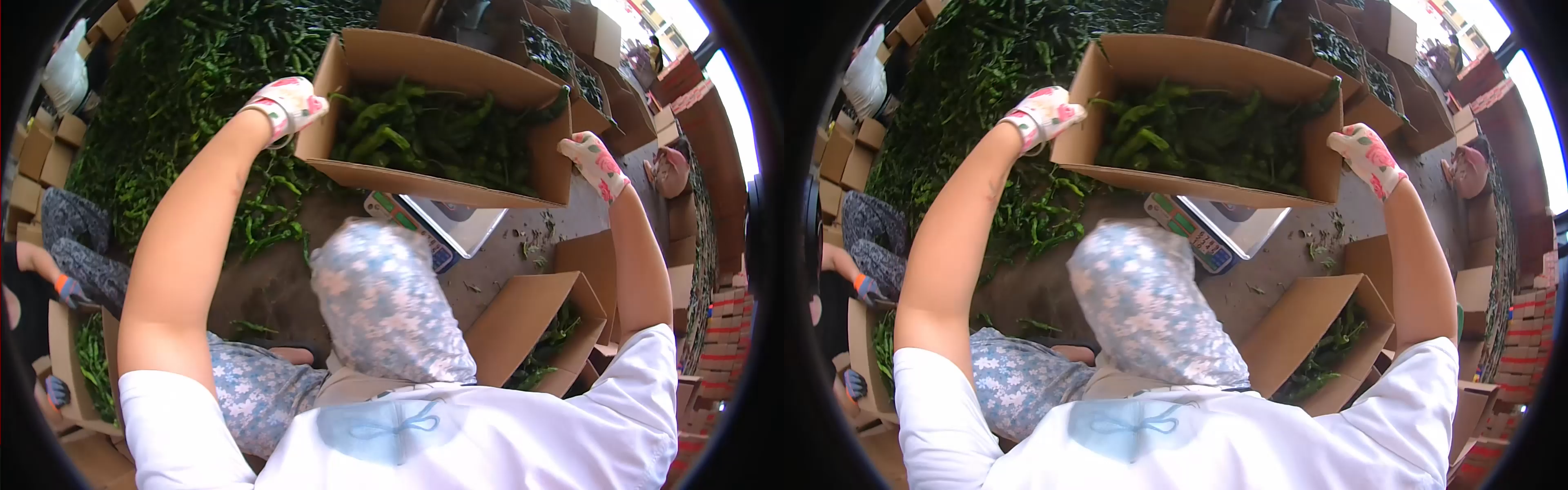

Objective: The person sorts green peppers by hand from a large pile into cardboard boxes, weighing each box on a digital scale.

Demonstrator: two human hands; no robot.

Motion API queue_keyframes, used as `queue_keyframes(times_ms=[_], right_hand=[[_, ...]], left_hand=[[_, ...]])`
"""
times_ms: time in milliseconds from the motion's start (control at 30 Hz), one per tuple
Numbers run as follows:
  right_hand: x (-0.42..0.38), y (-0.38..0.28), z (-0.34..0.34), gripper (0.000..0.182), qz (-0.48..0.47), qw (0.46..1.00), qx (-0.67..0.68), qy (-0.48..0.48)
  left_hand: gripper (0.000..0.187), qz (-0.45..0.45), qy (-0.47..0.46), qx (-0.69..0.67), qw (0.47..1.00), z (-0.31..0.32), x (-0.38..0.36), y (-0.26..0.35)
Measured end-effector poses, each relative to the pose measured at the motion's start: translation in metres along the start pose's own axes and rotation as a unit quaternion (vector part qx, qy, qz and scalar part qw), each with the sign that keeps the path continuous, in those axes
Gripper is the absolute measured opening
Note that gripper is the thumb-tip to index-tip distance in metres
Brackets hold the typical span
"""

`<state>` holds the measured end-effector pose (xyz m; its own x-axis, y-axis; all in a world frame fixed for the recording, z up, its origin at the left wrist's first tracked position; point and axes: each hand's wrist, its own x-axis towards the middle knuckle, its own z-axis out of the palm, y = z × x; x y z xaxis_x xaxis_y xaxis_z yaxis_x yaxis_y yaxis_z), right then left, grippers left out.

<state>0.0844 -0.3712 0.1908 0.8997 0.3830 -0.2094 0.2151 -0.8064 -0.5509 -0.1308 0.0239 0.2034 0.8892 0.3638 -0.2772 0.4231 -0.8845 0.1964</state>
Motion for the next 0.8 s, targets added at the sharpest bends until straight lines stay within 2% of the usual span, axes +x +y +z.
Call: queue_keyframes(times_ms=[33,100,133,233,267,300,333,367,400,433,467,500,533,567,600,633,667,700,733,767,800], right_hand=[[-0.001,0.022,-0.006,0.023,0.013,1.000,0.003,0.006],[-0.001,0.067,-0.010,0.029,0.018,0.998,-0.032,0.042],[-0.003,0.077,-0.013,0.032,0.035,0.998,-0.050,0.012],[-0.016,0.096,-0.011,0.038,0.052,0.991,-0.125,-0.006],[-0.014,0.111,-0.011,0.040,0.045,0.995,-0.094,0.001],[-0.010,0.125,-0.011,0.041,0.038,0.997,-0.063,0.008],[-0.019,0.100,-0.023,0.044,0.070,0.991,-0.112,-0.022],[-0.029,0.071,-0.033,0.049,0.119,0.982,-0.147,-0.029],[-0.024,0.082,-0.036,0.054,0.012,0.976,-0.211,0.061],[-0.041,0.042,-0.041,0.058,0.002,0.971,-0.223,0.081],[-0.042,0.035,-0.044,0.058,-0.034,0.975,-0.188,0.115],[-0.042,0.031,-0.044,0.060,-0.089,0.967,-0.180,0.159],[-0.031,0.033,-0.048,0.043,-0.108,0.953,-0.231,0.164],[-0.026,0.033,-0.048,0.043,-0.100,0.955,-0.227,0.163],[-0.022,0.032,-0.046,0.037,-0.192,0.931,-0.266,0.160],[-0.017,0.034,-0.044,0.045,-0.282,0.897,-0.302,0.157],[-0.010,0.039,-0.040,0.045,-0.276,0.899,-0.302,0.154],[-0.001,0.043,-0.036,0.046,-0.289,0.870,-0.386,0.101],[0.011,0.048,-0.032,0.047,-0.301,0.831,-0.465,0.049],[0.028,0.067,-0.020,0.047,-0.261,0.833,-0.485,0.052],[0.020,0.056,-0.020,0.046,-0.207,0.817,-0.538,0.020]], left_hand=[[0.040,0.016,-0.009,0.044,0.999,0.006,0.014,0.023],[0.041,0.021,-0.037,0.064,0.997,0.021,0.037,0.062],[0.043,0.026,-0.036,0.091,0.995,0.029,0.046,0.075],[0.043,0.037,-0.060,0.091,0.993,0.047,0.058,0.090],[0.045,0.066,-0.042,0.074,0.994,0.049,0.056,0.088],[0.060,0.086,-0.035,-0.030,0.995,0.048,0.053,0.079],[0.066,0.050,-0.058,-0.168,0.983,0.042,0.043,0.076],[0.061,-0.048,-0.167,-0.349,0.921,0.031,0.038,0.065],[0.056,-0.065,-0.067,-0.369,0.925,0.026,0.017,0.058],[0.054,-0.068,-0.008,-0.349,0.935,0.023,-0.003,0.035],[0.049,-0.104,0.000,-0.399,0.911,0.020,-0.022,0.010],[0.044,-0.134,0.044,-0.395,0.908,0.027,-0.036,-0.026],[0.040,-0.158,0.060,-0.395,0.903,0.033,-0.057,-0.063],[0.039,-0.194,0.067,-0.420,0.884,0.041,-0.078,-0.100],[0.035,-0.236,0.012,-0.516,0.823,0.047,-0.095,-0.153],[0.030,-0.262,-0.003,-0.556,0.789,0.055,-0.119,-0.188],[0.028,-0.293,-0.018,-0.586,0.755,0.061,-0.141,-0.219],[0.027,-0.322,-0.029,-0.616,0.718,0.067,-0.162,-0.241],[0.027,-0.304,-0.005,-0.627,0.717,0.075,-0.186,-0.251],[0.026,-0.286,0.022,-0.637,0.716,0.081,-0.202,-0.258],[0.027,-0.281,0.038,-0.590,0.756,0.085,-0.209,-0.253]])
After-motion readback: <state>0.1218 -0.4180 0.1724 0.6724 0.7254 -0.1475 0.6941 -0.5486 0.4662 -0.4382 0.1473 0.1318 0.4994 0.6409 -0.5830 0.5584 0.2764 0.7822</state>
